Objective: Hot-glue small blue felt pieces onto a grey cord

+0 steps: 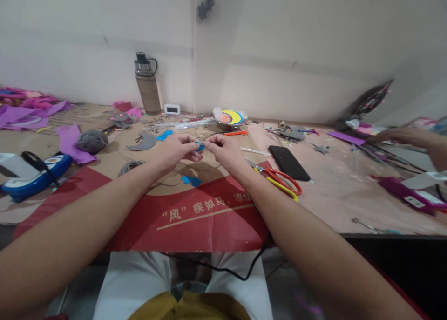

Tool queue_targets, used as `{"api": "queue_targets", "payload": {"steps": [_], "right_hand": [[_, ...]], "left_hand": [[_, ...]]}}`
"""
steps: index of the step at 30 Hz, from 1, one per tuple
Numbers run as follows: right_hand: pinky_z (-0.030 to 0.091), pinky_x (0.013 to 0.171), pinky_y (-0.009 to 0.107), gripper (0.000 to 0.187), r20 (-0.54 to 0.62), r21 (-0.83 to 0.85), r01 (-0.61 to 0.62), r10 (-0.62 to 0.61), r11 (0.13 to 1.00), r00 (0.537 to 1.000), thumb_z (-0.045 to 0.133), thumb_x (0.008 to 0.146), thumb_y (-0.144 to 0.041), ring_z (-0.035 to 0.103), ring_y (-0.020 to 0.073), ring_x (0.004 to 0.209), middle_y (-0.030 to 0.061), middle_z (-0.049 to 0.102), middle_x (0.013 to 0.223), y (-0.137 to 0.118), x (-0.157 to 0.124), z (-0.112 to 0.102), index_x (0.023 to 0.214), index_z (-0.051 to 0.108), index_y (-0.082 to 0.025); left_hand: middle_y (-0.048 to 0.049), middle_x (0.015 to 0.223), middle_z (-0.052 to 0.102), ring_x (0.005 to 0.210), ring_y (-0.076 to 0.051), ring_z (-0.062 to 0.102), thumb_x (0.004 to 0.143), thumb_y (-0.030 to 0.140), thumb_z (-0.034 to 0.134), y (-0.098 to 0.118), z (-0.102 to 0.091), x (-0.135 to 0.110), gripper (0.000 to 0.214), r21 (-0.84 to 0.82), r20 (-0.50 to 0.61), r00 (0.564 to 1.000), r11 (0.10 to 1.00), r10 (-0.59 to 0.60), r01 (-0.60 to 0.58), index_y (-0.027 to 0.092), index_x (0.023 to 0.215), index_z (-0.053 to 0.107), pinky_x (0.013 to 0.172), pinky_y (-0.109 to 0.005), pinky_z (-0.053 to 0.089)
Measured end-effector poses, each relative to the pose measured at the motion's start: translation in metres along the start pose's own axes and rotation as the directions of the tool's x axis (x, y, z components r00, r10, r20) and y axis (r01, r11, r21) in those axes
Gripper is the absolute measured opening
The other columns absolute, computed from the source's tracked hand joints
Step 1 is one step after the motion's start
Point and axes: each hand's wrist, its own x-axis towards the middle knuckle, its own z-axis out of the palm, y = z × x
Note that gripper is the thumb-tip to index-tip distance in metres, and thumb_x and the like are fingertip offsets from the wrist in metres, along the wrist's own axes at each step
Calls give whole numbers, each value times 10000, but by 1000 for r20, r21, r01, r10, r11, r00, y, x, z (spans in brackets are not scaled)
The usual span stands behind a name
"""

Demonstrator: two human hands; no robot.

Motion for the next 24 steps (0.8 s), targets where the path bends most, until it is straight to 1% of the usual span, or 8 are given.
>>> {"api": "queue_targets", "payload": {"steps": [5,8,11,15,20,24], "right_hand": [[291,502,247,196,7,-5,6,-6,1000,1000,612,748,-397,365,97,535,-28,499,616,-2,-1,-2,740,607,-201],[290,522,252,182,10,-38,43,-42,998,999,629,736,-360,374,101,552,-31,502,611,-1,-1,-3,785,642,-186],[298,545,259,161,4,-66,66,-66,996,998,632,736,-328,387,103,571,-29,514,618,-1,0,-3,766,642,-171],[286,545,256,143,-5,-63,35,-36,997,999,620,745,-311,378,97,567,-39,494,597,-3,-1,-2,725,621,-169],[244,512,247,128,-32,-46,-21,20,999,999,615,743,-293,337,85,537,-58,432,555,-8,-2,-2,709,597,-171],[230,506,247,123,-35,-50,-19,17,999,999,597,754,-279,336,83,530,-61,417,543,-8,-2,-2,697,577,-172]], "left_hand": [[-54,609,682,558,-141,650,726,216,707,-2,-2,1,119,-23,24,999,999,29,-29,136,742,620,639,-297,558],[-54,610,680,568,-148,655,716,228,717,-2,-3,1,136,-28,30,999,999,36,-35,136,738,620,651,-308,560],[-62,610,685,564,-149,654,719,227,716,-2,-3,1,134,-20,35,999,999,26,-26,130,741,625,647,-305,559],[-63,613,691,558,-138,652,737,227,699,-1,-3,1,121,-1,49,999,1000,18,-18,126,747,633,636,-284,555],[-74,688,721,612,-136,671,748,272,709,-3,-5,1,178,22,106,994,999,40,-43,116,819,659,680,-283,562],[-73,689,722,618,-138,674,736,255,718,-4,-5,1,181,4,114,992,998,54,-55,113,836,667,677,-280,562]]}}
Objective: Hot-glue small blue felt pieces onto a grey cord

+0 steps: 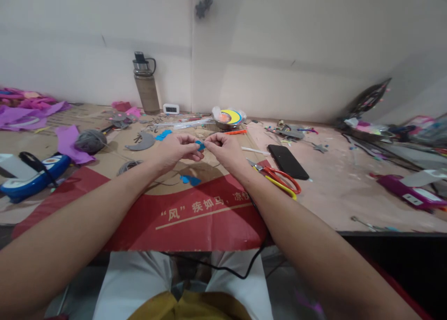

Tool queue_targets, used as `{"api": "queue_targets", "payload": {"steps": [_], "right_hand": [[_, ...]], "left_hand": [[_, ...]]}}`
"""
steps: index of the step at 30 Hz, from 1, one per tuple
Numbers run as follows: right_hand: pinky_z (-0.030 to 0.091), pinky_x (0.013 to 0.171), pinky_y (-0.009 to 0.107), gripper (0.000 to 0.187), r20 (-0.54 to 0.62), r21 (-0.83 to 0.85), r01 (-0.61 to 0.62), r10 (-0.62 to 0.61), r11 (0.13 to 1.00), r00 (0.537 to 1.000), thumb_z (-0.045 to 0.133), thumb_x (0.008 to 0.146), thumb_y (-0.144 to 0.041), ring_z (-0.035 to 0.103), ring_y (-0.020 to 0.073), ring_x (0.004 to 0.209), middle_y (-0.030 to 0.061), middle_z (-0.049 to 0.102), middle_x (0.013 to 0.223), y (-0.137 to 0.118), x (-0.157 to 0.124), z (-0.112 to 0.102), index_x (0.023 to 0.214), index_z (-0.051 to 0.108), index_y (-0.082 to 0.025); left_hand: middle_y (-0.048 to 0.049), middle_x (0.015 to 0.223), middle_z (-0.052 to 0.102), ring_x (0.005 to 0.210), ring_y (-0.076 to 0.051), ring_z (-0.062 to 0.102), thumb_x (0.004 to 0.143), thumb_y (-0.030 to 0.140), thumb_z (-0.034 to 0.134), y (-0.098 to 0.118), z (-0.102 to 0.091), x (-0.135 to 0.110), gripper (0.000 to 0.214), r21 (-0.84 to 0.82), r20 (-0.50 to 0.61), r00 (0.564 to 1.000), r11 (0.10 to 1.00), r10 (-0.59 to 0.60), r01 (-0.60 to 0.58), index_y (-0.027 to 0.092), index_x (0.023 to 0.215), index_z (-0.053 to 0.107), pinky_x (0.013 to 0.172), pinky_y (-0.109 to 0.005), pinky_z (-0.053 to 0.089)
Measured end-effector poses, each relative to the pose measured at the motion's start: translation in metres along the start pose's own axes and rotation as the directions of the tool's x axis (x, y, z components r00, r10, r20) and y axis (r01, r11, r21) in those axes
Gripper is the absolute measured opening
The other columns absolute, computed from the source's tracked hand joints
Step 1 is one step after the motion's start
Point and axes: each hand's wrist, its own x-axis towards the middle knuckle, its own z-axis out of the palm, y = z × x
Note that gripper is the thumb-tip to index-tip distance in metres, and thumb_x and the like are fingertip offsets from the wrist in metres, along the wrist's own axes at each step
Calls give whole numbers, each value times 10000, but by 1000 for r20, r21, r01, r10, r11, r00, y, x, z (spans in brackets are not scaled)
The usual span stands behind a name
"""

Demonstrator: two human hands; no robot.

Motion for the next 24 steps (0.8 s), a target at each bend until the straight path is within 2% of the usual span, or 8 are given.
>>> {"api": "queue_targets", "payload": {"steps": [24], "right_hand": [[232,516,254,137,8,26,6,-6,1000,1000,586,760,-274,324,77,523,-65,410,549,-4,-2,-1,675,570,-168]], "left_hand": [[-69,662,707,602,-143,671,722,222,713,1,2,1,142,-26,-53,999,1000,4,-5,112,789,653,665,-295,571]]}}
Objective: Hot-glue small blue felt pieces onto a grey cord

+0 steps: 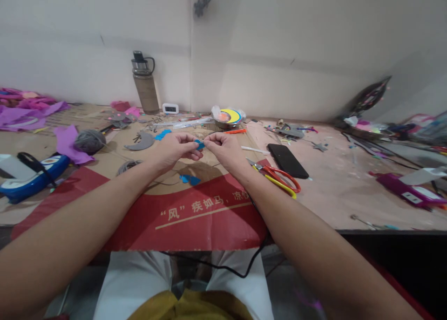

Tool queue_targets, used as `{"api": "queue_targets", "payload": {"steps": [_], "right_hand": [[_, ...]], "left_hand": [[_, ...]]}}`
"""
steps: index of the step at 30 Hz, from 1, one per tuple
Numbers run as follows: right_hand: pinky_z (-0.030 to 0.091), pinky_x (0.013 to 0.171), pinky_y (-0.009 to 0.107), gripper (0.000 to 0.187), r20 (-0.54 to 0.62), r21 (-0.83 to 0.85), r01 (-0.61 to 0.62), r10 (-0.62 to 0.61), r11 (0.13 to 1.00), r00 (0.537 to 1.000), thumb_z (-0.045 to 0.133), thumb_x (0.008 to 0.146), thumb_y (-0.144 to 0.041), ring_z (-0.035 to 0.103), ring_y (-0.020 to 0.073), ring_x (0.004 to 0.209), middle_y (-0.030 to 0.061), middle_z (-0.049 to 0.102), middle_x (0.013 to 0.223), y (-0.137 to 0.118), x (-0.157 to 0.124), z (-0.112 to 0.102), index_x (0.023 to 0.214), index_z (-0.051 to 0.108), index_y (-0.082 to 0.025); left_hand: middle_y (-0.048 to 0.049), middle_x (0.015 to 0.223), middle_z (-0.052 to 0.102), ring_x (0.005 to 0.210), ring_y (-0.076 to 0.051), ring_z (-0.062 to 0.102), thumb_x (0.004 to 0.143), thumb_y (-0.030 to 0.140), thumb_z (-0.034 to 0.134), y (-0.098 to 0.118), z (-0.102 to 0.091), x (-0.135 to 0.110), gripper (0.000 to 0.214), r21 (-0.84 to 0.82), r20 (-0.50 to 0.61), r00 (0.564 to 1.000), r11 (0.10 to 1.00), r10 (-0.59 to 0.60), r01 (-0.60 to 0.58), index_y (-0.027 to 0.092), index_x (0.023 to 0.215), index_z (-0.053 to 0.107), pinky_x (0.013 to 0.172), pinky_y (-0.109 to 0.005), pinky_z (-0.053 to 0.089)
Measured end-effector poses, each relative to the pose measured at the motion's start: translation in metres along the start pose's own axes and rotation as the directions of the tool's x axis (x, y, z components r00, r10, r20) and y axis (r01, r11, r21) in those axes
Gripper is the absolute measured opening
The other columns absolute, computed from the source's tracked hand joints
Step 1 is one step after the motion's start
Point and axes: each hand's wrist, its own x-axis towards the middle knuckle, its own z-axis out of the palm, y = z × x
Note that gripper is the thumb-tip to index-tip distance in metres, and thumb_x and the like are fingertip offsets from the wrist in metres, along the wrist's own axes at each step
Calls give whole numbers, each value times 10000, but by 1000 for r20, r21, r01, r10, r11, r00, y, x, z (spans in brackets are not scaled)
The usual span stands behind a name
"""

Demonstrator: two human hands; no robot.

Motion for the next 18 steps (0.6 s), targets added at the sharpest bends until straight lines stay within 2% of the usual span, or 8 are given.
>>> {"api": "queue_targets", "payload": {"steps": [9,18], "right_hand": [[236,520,254,143,12,-3,-4,4,1000,1000,576,775,-283,328,78,532,-64,426,561,2,1,1,688,568,-170],[264,533,252,156,45,-2,33,-33,999,998,594,783,-315,357,86,560,-47,470,604,6,1,1,710,576,-179]], "left_hand": [[-62,686,712,606,-141,677,724,251,731,-2,-1,-1,199,10,23,999,999,33,-34,114,851,663,638,-276,569],[-49,648,698,578,-131,663,732,251,718,-2,-1,-1,157,22,2,999,999,34,-34,127,779,633,623,-269,559]]}}
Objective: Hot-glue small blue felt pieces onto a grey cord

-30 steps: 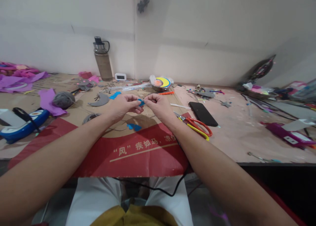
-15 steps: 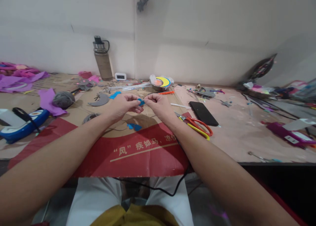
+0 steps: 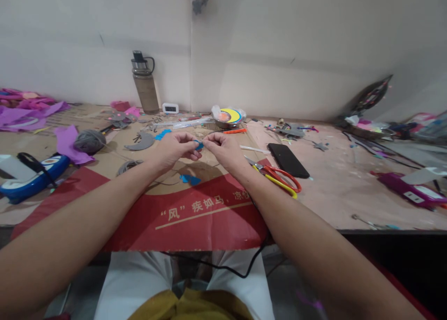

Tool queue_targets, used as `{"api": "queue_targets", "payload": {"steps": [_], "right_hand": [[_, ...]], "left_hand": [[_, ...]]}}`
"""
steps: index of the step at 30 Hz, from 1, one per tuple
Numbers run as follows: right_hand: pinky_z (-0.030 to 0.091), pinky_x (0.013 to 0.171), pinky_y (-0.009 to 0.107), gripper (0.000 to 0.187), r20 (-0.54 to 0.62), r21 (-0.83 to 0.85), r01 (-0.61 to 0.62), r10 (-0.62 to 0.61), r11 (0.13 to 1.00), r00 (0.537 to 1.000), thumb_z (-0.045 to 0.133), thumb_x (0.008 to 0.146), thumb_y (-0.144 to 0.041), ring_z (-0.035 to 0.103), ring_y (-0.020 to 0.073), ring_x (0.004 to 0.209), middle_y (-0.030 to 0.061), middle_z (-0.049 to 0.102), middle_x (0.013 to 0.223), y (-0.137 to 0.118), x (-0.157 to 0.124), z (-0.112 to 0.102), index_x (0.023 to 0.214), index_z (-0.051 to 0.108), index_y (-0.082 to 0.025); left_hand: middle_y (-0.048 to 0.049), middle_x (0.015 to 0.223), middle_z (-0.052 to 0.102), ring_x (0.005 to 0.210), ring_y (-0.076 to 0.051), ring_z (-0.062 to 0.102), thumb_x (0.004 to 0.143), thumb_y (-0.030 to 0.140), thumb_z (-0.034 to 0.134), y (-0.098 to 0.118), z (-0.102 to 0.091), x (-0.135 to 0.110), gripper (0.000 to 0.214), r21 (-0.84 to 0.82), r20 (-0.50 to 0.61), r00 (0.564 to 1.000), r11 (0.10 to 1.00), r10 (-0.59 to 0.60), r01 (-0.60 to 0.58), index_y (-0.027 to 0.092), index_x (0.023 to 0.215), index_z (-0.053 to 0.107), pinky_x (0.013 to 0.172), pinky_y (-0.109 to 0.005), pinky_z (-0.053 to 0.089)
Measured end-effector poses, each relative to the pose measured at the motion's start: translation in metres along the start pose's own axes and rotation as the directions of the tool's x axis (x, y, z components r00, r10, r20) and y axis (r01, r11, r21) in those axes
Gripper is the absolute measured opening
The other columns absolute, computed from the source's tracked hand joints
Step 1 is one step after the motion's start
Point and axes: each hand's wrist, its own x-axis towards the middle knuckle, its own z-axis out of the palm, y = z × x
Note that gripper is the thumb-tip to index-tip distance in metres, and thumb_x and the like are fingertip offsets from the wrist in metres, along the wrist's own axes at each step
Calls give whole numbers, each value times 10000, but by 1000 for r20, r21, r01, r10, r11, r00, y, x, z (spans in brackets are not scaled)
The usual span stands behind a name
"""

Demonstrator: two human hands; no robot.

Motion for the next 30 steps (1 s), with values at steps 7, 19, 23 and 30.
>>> {"api": "queue_targets", "payload": {"steps": [7,19,23,30], "right_hand": [[285,542,244,146,-12,-23,-4,4,1000,1000,602,751,-308,386,87,568,-41,507,617,-1,-1,2,716,581,-168],[272,531,243,141,-38,-6,-14,13,1000,999,576,738,-304,380,79,546,-54,475,597,4,0,2,701,539,-174],[274,536,248,163,-37,-40,26,-27,999,999,584,759,-327,365,81,549,-52,469,600,3,-1,2,711,552,-174],[280,562,258,157,-32,-101,89,-93,991,995,590,797,-331,352,98,585,-47,445,622,5,-1,2,775,596,-176]], "left_hand": [[-38,610,679,552,-129,643,736,247,697,4,2,-2,134,64,3,1000,998,26,-27,129,756,636,601,-271,544],[-59,662,701,581,-134,648,737,286,706,3,1,-3,191,64,46,998,997,-35,32,124,834,673,599,-260,535],[-46,625,683,542,-129,623,731,322,717,3,0,-2,213,119,29,999,993,-18,14,140,835,673,509,-231,488],[9,517,603,433,-91,530,729,289,698,6,2,-4,147,160,-43,997,986,58,-50,165,761,627,402,-200,367]]}}
